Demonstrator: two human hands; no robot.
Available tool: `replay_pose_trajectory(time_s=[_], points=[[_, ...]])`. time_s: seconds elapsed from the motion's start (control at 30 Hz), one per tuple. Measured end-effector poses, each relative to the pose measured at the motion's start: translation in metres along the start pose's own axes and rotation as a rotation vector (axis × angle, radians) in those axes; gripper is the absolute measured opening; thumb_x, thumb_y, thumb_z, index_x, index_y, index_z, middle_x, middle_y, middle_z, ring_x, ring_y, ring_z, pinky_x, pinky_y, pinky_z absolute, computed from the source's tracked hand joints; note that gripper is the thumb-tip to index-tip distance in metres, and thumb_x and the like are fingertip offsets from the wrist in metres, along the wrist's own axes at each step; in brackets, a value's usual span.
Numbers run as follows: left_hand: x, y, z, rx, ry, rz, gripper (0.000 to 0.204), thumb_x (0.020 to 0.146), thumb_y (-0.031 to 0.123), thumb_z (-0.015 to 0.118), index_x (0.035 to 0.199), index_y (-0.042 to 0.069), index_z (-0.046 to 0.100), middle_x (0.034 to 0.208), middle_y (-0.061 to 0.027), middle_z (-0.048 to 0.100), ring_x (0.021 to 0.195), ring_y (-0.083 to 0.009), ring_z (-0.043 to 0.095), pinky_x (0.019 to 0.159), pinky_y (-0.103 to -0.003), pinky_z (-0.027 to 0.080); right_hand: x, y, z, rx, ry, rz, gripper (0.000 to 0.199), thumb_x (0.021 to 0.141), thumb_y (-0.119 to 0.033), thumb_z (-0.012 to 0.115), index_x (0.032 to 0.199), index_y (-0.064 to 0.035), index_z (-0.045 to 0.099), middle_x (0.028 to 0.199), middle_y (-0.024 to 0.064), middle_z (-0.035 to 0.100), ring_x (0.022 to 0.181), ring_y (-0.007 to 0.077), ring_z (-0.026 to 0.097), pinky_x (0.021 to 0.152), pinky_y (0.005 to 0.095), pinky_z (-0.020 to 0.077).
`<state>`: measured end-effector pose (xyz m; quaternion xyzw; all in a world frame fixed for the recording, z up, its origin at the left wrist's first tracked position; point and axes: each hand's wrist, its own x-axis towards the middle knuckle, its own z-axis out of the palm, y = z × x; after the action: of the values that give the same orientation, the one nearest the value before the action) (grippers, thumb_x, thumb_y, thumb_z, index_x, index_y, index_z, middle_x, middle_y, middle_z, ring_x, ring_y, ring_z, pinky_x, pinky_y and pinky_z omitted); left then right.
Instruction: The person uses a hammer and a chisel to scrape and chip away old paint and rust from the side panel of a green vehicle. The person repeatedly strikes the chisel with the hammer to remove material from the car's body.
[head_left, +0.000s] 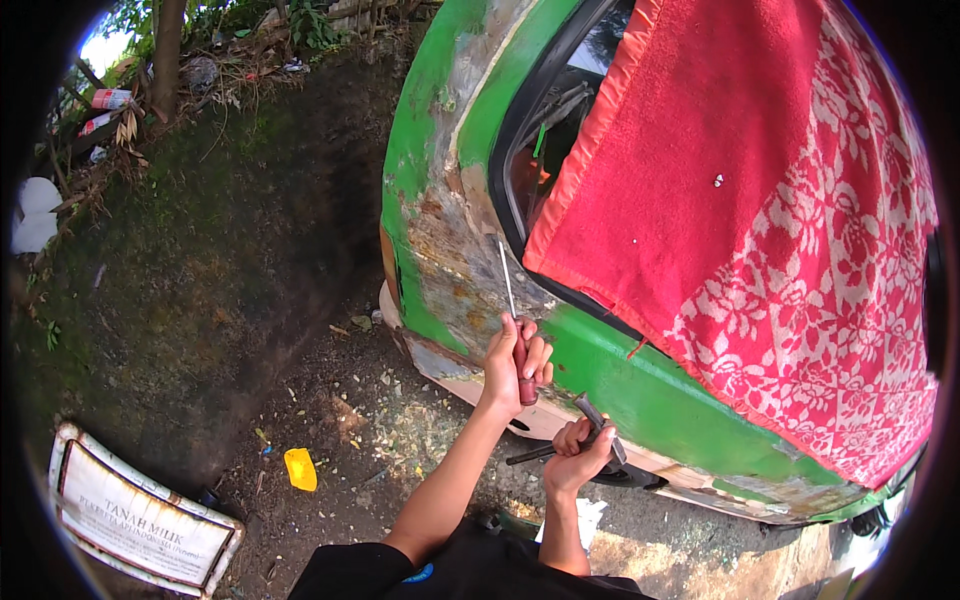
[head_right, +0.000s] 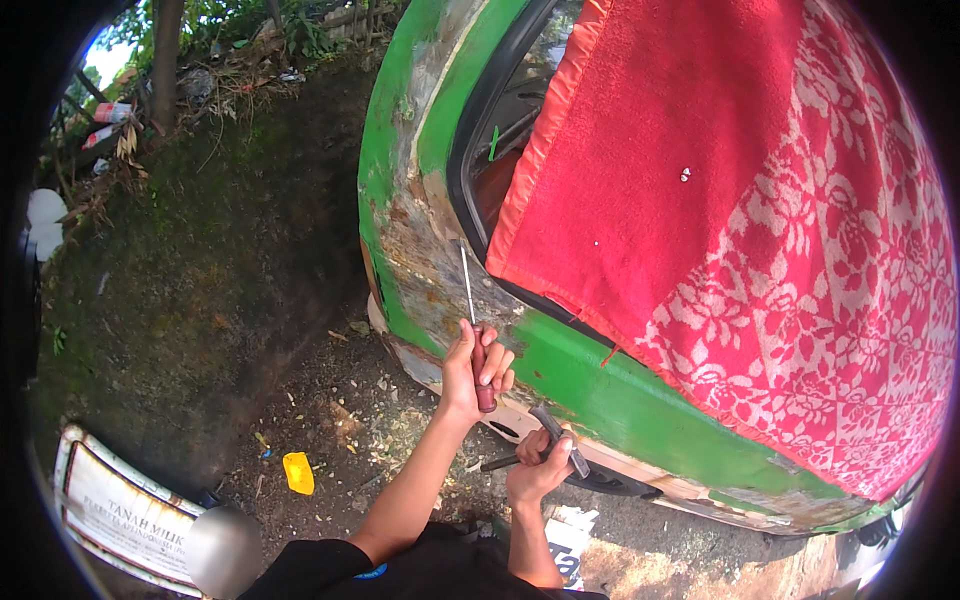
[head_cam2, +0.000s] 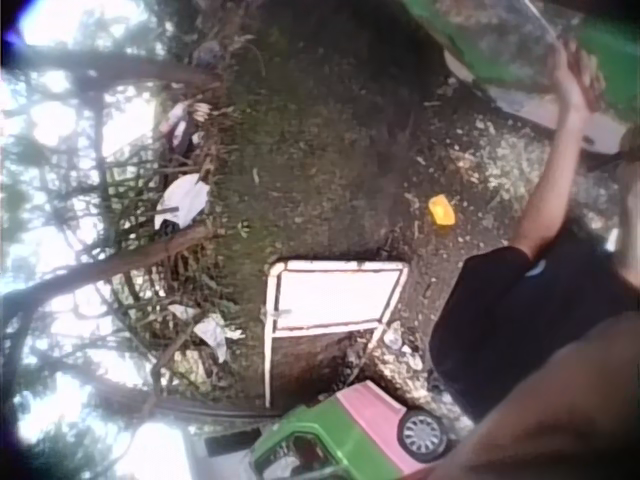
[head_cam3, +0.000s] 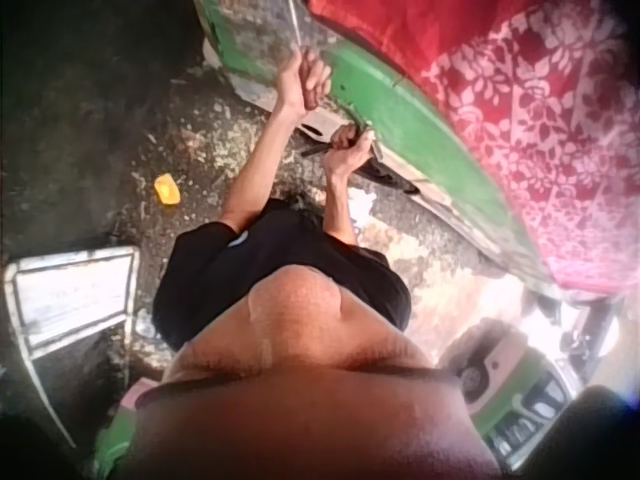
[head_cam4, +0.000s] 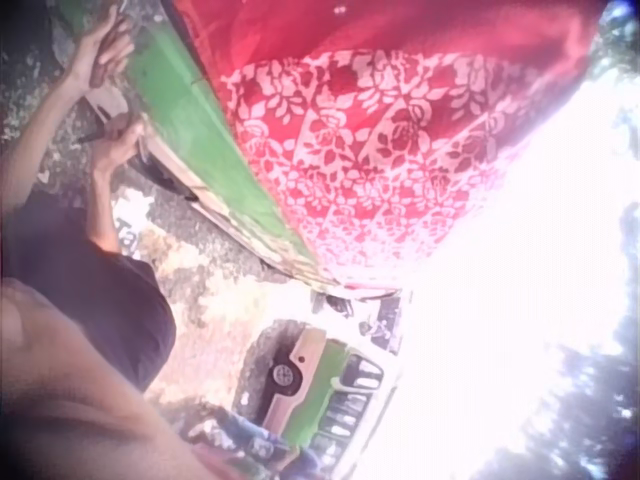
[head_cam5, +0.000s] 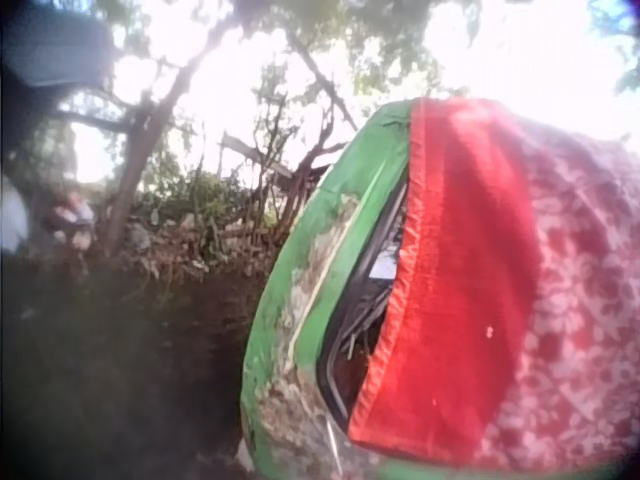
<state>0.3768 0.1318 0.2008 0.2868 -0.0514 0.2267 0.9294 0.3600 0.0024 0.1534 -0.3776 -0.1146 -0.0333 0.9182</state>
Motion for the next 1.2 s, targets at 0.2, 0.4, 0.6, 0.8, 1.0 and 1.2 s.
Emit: replay_pose_trajectory(time_s=[0.2,0.4,0.6,0.8,1.0,1.2], points=[[-0.001,0.012,-0.003,-0.008,0.017,-0.043,0.045,0.098,0.055,0.030,0.084,0.014,0.042,0.045,0.0038,0.029,0.043,-0.0104,0.030,0.043,-0.026,0.027,0.000,0.001,-0.003,0.004,0.002,0.016,0.047,0.097,-0.048,0.042,0.072,-0.0084,0.036,0.051,-0.0030,0.026,0.041,0.0062,0.020,0.038,0.0239,0.0156],[-0.004,0.011,0.001,-0.094,0.009,-0.041,0.042,0.099,0.052,0.029,0.088,0.013,0.042,0.047,0.0030,0.029,0.044,-0.0107,0.030,0.043,-0.026,0.028,-0.001,-0.004,0.004,0.023,-0.004,0.033,0.047,0.096,-0.048,0.043,0.073,-0.0085,0.036,0.053,-0.0024,0.028,0.041,0.0062,0.020,0.038,0.0240,0.0159],[-0.007,0.014,0.007,-0.113,0.030,-0.059,0.041,0.099,0.052,0.030,0.089,0.014,0.043,0.046,0.0037,0.029,0.044,-0.0105,0.030,0.042,-0.026,0.028,0.000,-0.004,0.002,0.020,-0.009,0.032,0.047,0.096,-0.049,0.044,0.073,-0.0087,0.036,0.053,-0.0027,0.028,0.041,0.0063,0.020,0.039,0.0242,0.0157],[-0.007,0.017,0.008,-0.139,0.008,-0.059,0.041,0.099,0.052,0.030,0.088,0.014,0.043,0.046,0.0043,0.029,0.044,-0.0103,0.030,0.042,-0.026,0.027,0.000,-0.006,0.007,0.018,-0.006,0.045,0.048,0.096,-0.050,0.043,0.073,-0.0088,0.035,0.053,-0.0026,0.027,0.041,0.0063,0.020,0.039,0.0243,0.0157],[-0.008,0.017,0.006,-0.193,-0.029,-0.072,0.040,0.099,0.051,0.030,0.088,0.014,0.042,0.046,0.0042,0.029,0.044,-0.0104,0.030,0.042,-0.026,0.027,-0.001,-0.007,0.007,0.008,-0.080,0.038,0.048,0.095,-0.051,0.044,0.073,-0.0089,0.035,0.052,-0.0028,0.027,0.041,0.0065,0.020,0.039,0.0245,0.0153],[-0.006,0.015,0.007,-0.194,-0.028,-0.074,0.040,0.099,0.051,0.029,0.088,0.014,0.042,0.046,0.0042,0.029,0.044,-0.0104,0.030,0.042,-0.026,0.028,-0.002,-0.006,0.003,0.010,-0.096,0.058,0.048,0.096,-0.051,0.043,0.074,-0.0091,0.035,0.052,-0.0030,0.026,0.041,0.0064,0.020,0.039,0.0244,0.0152]])
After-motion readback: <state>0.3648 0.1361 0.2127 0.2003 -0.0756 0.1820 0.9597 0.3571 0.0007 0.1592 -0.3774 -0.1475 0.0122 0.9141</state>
